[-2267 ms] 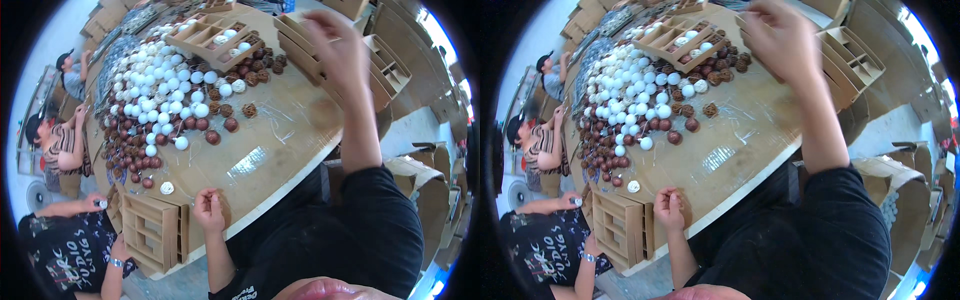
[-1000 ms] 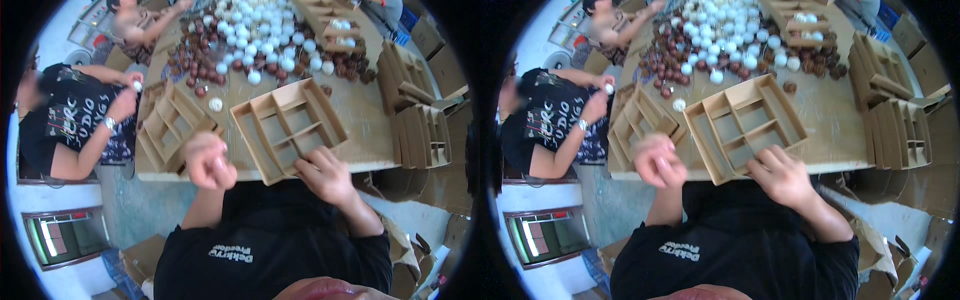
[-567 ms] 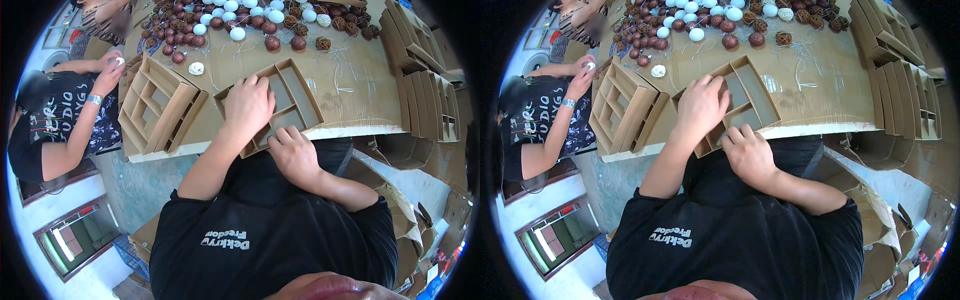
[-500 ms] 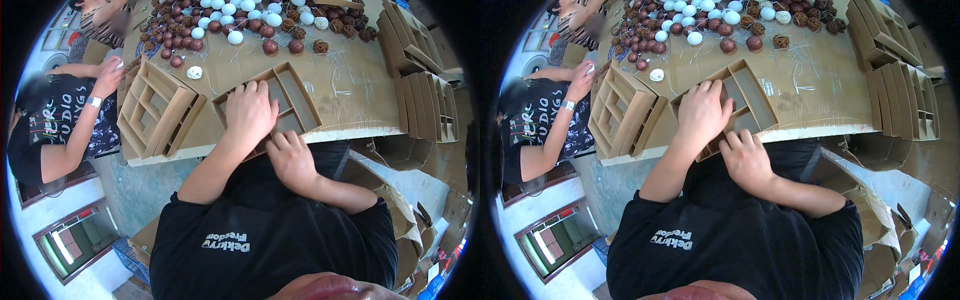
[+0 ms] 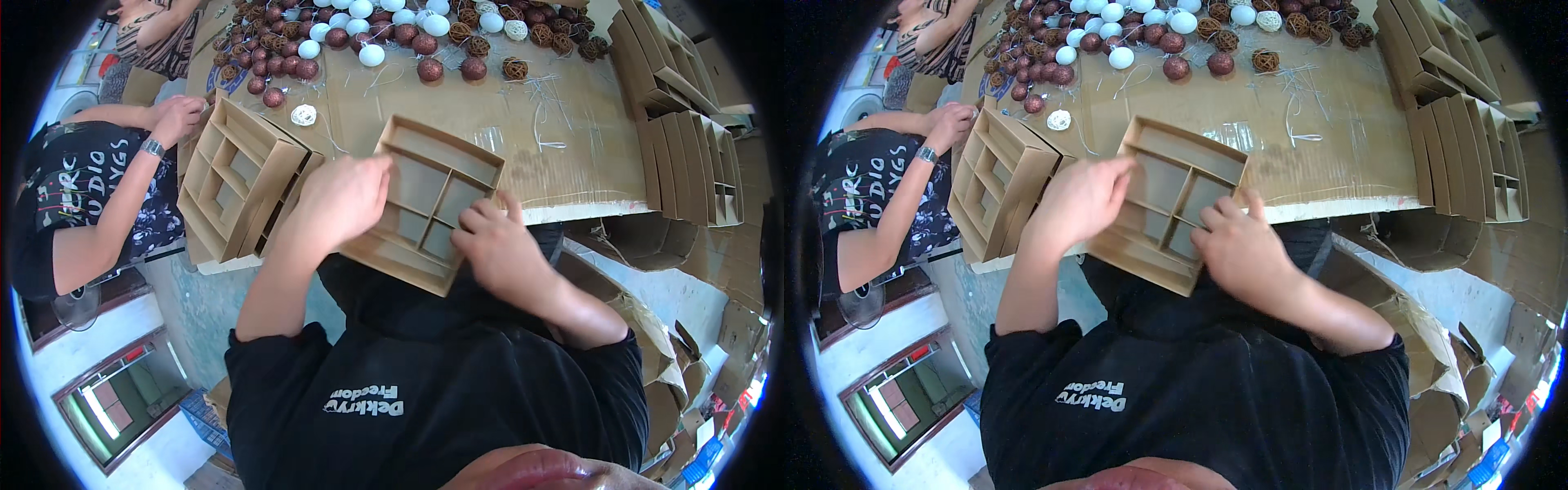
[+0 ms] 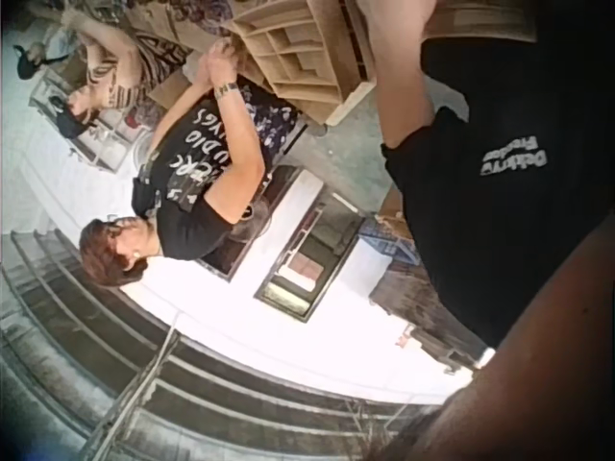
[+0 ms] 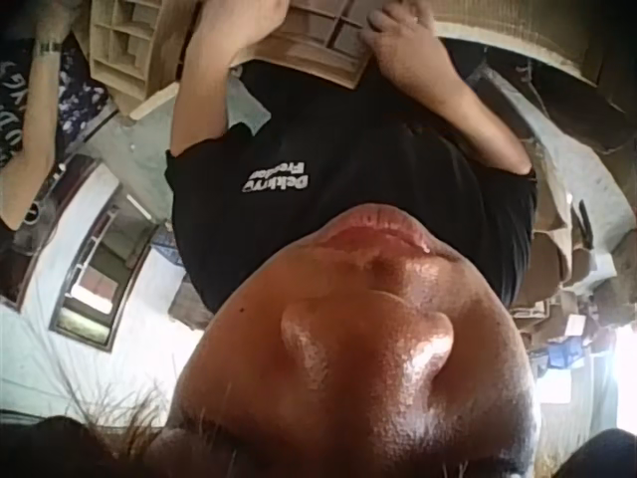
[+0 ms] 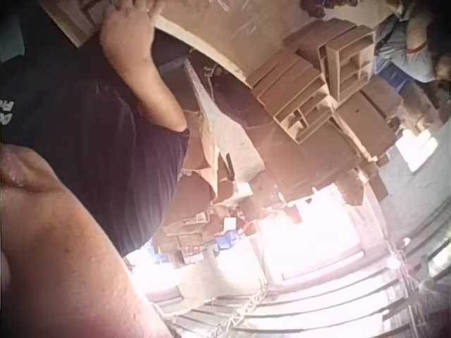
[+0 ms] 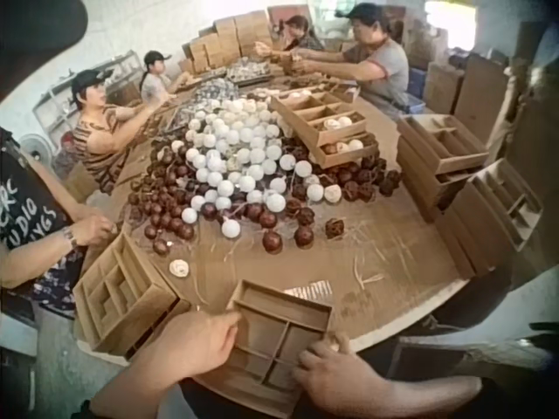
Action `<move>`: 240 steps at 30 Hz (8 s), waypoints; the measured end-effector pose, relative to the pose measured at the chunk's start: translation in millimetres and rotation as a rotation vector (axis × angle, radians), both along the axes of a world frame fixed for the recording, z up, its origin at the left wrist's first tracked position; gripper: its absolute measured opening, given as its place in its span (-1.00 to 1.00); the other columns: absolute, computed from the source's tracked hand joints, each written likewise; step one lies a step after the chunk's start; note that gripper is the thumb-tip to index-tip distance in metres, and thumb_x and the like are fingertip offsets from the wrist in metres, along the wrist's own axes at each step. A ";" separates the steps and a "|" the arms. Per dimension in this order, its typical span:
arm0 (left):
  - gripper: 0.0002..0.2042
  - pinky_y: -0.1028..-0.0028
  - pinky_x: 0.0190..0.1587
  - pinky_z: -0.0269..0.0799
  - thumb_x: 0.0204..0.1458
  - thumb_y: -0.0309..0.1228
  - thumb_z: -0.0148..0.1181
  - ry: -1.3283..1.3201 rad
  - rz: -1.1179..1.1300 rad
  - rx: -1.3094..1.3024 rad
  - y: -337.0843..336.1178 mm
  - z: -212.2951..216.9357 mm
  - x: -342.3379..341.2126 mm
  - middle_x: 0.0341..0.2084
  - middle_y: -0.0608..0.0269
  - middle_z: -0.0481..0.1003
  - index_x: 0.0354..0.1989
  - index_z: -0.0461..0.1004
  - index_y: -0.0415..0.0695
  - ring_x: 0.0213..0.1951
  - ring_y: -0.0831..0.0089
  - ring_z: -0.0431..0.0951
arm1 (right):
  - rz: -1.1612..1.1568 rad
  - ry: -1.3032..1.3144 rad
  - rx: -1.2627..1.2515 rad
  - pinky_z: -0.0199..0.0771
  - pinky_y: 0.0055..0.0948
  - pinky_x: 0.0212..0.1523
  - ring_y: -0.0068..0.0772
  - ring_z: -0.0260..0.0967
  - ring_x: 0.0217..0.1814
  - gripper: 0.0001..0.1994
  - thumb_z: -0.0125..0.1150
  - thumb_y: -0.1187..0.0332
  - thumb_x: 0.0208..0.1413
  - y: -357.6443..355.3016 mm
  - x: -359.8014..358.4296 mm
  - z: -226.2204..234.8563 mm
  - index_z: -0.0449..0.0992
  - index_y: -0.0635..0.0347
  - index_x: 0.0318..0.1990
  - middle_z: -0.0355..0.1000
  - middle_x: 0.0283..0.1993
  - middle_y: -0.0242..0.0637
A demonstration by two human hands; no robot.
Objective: The person packs spherical ornaments into partitioned cardboard boxes by hand, placing the ornaments into individual compartments and moving the filled boxes aside.
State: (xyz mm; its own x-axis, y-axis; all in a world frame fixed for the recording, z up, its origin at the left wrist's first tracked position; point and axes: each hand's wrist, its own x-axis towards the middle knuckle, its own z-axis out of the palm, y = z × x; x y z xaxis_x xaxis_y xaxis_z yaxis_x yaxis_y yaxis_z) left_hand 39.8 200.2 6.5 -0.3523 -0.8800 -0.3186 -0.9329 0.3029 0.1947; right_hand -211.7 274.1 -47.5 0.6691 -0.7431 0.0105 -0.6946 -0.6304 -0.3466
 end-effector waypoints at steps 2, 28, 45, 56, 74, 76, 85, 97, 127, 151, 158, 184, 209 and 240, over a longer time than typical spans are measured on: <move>-0.77 -0.01 -0.24 0.58 0.24 -0.37 0.12 0.069 -0.023 0.077 20.1 1.0 -0.7 -0.44 -0.15 0.62 -0.01 0.61 -0.10 -0.33 -0.13 0.66 | 0.026 0.075 0.003 0.04 0.33 0.50 -0.23 0.41 0.25 -0.87 0.19 0.39 0.09 -22.2 -20.6 4.7 0.69 0.03 -0.32 0.47 -0.15 -0.32; -0.79 0.24 -0.27 0.53 -0.01 -0.24 0.48 0.450 -0.242 -0.361 60.9 -75.7 -20.7 -0.42 0.21 0.44 -0.29 0.61 -0.03 -0.32 0.20 0.58 | 0.177 -0.258 -0.385 0.13 0.12 0.52 -0.18 0.39 0.40 -0.84 0.23 0.46 -0.06 -131.5 16.6 8.1 0.66 0.16 -0.29 0.60 -0.11 -0.35; -0.80 0.20 -0.29 0.57 0.13 -0.23 0.39 0.559 -0.126 -0.371 42.3 -82.9 -58.3 -0.45 0.14 0.48 -0.37 0.64 -0.10 -0.33 0.14 0.61 | -0.082 -0.113 -0.132 0.49 -0.01 -0.04 0.04 0.52 -0.06 -0.90 0.17 0.57 0.02 -182.0 27.4 -7.3 0.54 0.17 -0.32 0.53 -0.21 -0.18; -0.77 0.10 -0.17 0.56 0.15 -0.17 0.37 0.497 -0.038 -0.187 38.3 -74.9 -65.1 -0.41 0.09 0.54 -0.30 0.65 -0.08 -0.24 0.05 0.63 | -0.717 0.065 -0.238 0.59 0.00 0.12 0.09 0.60 0.06 -0.57 0.33 0.14 0.13 -279.9 -66.0 -0.1 0.56 0.22 0.06 0.64 0.00 0.07; -0.68 0.22 -0.08 0.59 0.15 -0.28 0.33 -0.060 -0.106 -0.442 -249.3 71.1 -1.9 -0.35 -0.08 0.65 -0.07 0.60 -0.30 -0.18 0.06 0.69 | -0.439 -0.473 -0.165 0.58 -0.16 -0.13 -0.02 0.56 -0.13 -0.63 0.49 0.31 0.10 -56.5 -51.9 14.6 0.57 0.18 0.03 0.50 -0.14 -0.14; -0.67 0.15 -0.04 0.57 0.16 -0.22 0.31 -0.068 -0.098 -0.571 -287.8 40.2 32.7 -0.35 -0.09 0.66 -0.05 0.63 -0.23 -0.17 0.03 0.70 | -0.470 -0.521 -0.171 0.58 -0.18 -0.16 -0.08 0.55 -0.17 -0.63 0.53 0.26 0.07 -62.4 -41.4 17.2 0.59 0.15 -0.01 0.51 -0.20 -0.18; -0.74 0.09 0.12 0.52 0.13 -0.25 0.33 -0.138 -0.230 -0.777 -314.5 2.0 15.8 -0.10 0.00 0.66 -0.07 0.66 -0.08 0.01 -0.05 0.59 | -0.468 -0.360 -0.089 0.63 -0.09 -0.14 0.04 0.61 -0.13 -0.48 0.48 0.06 0.14 -74.5 -35.2 -6.8 0.49 0.18 0.11 0.58 -0.15 -0.10; -0.64 0.08 -0.01 0.61 0.07 -0.34 0.40 -0.069 -0.423 -0.262 -171.4 -28.2 -54.4 -0.06 -0.01 0.50 -0.03 0.46 -0.22 -0.03 -0.05 0.61 | -0.506 -0.300 -0.207 0.65 0.03 -0.14 0.11 0.62 -0.13 -0.60 0.40 0.08 0.16 -211.9 -21.3 -12.5 0.60 0.16 0.01 0.60 -0.19 0.01; -0.81 0.11 0.14 0.47 0.13 -0.53 0.33 0.327 0.070 -0.643 -24.5 -57.5 5.0 -0.04 -0.04 0.50 -0.09 0.60 -0.24 0.07 -0.03 0.52 | -0.158 -0.456 0.010 0.61 -0.13 -0.15 0.04 0.57 -0.14 -0.72 0.45 0.34 0.16 -53.4 -56.8 -8.1 0.59 0.17 -0.01 0.54 -0.14 -0.16; -0.62 0.10 0.11 0.47 -0.08 -0.63 0.43 0.372 0.093 -0.554 -42.6 -64.8 5.8 -0.11 0.05 0.58 -0.06 0.49 -0.17 0.01 -0.06 0.52 | -0.390 -0.457 -0.144 0.61 -0.26 -0.20 -0.15 0.59 -0.23 -0.66 0.52 0.30 0.11 -80.1 -47.2 9.6 0.62 0.14 0.02 0.56 -0.08 -0.25; -0.63 0.11 0.11 0.49 -0.03 -0.61 0.36 0.391 0.095 -0.551 -41.3 -63.7 2.5 -0.08 0.10 0.55 -0.01 0.49 -0.14 0.03 -0.04 0.53 | -0.222 -0.362 -0.106 0.62 -0.12 -0.11 0.05 0.60 -0.13 -0.60 0.42 0.32 0.15 -97.1 -51.5 9.5 0.54 0.17 0.13 0.58 0.03 -0.14; -0.79 0.02 -0.13 0.65 0.16 -0.33 0.24 -0.280 -0.194 -0.663 -273.7 53.9 -24.4 -0.37 -0.02 0.67 -0.28 0.71 -0.20 -0.23 -0.10 0.69 | -0.501 -0.755 -0.057 0.46 -0.26 -0.25 -0.31 0.36 -0.36 -0.28 0.20 -0.09 0.34 -79.9 -73.6 -56.0 0.26 0.24 0.44 0.47 0.10 -0.16; -0.29 0.32 -0.10 0.60 0.04 -0.11 0.54 0.469 0.050 -0.333 -291.2 72.5 39.9 -0.19 0.00 0.69 0.27 0.36 -0.21 -0.25 0.35 0.71 | -0.607 -0.634 -0.060 0.48 -0.27 -0.35 -0.34 0.38 -0.46 -0.29 0.45 0.21 0.16 -79.6 -60.7 -54.9 0.26 0.15 0.42 0.51 -0.12 -0.29; -0.62 0.15 -0.08 0.48 -0.02 -0.56 0.43 0.470 0.247 -0.255 -22.4 -56.1 14.1 -0.15 0.06 0.48 -0.06 0.40 -0.13 -0.11 -0.01 0.57 | -0.449 -0.475 -0.122 0.59 -0.23 -0.15 -0.12 0.60 -0.22 -0.69 0.35 0.23 0.24 -212.5 -27.3 11.2 0.61 0.17 0.05 0.62 -0.16 -0.16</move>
State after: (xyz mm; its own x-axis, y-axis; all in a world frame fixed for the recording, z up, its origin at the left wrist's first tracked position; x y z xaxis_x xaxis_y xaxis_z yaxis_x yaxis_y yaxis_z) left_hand 53.9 177.8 -49.6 -0.1794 -0.9823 0.0543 -0.8131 0.1792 0.5539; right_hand -239.0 61.6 -36.3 0.1966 -0.9233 0.3300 -0.6881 -0.3697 -0.6244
